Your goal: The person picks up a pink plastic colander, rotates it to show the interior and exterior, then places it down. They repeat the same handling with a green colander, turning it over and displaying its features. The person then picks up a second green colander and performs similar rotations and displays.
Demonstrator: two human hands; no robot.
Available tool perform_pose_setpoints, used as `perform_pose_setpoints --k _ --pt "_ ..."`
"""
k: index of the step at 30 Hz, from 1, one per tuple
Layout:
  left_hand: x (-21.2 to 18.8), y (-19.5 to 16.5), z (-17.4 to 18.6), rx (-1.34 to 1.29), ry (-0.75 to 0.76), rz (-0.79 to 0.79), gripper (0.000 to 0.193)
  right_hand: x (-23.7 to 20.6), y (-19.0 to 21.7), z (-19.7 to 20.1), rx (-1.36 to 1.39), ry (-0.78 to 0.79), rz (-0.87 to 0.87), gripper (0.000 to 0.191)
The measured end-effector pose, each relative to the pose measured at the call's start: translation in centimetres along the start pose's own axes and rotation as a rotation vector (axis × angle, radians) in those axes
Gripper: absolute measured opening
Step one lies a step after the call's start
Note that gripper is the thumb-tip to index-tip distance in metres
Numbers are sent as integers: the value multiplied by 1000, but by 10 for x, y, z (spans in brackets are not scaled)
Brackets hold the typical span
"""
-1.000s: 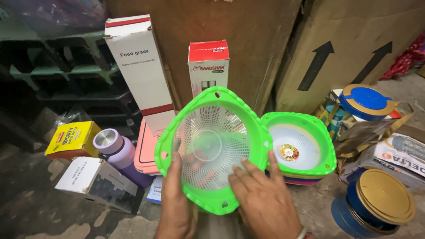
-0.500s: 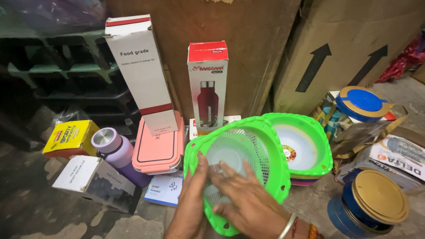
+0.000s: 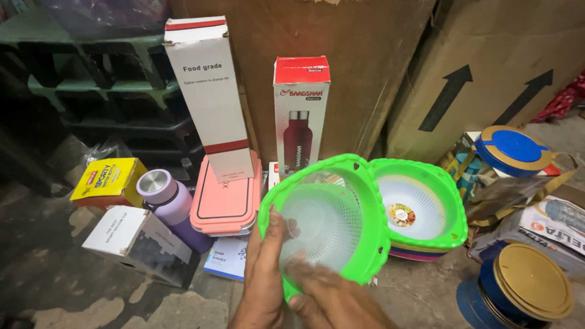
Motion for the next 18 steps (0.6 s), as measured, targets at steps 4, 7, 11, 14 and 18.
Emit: perform_pose_setpoints --k 4,7,11,14,18 --pt "-1 -6 -8 -216 83 123 73 -8 -5 -2 22 24 113 60" --pt "0 -15 -6 -243 96 246 77 -12 -1 25 -457 -5 365 55" --pt "0 -17 -4 -245 117 309 83 -23 -14 89 -531 -137 336 34" --pt "6 -18 -1 -130 140 171 74 -30 -22 105 -258 -129 263 31" --pt "9 -15 5 121 26 -81 69 -34 -38 95 184 -325 -26 33"
Point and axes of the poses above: each hand's wrist, its own x-axis towards the middle knuckle, its own z-axis out of the back of the hand, y = z × x, the point moved 7 cm from there along x, towards the middle knuckle, and after that the axes turned 3 degrees about y, right-handed, at the moved point
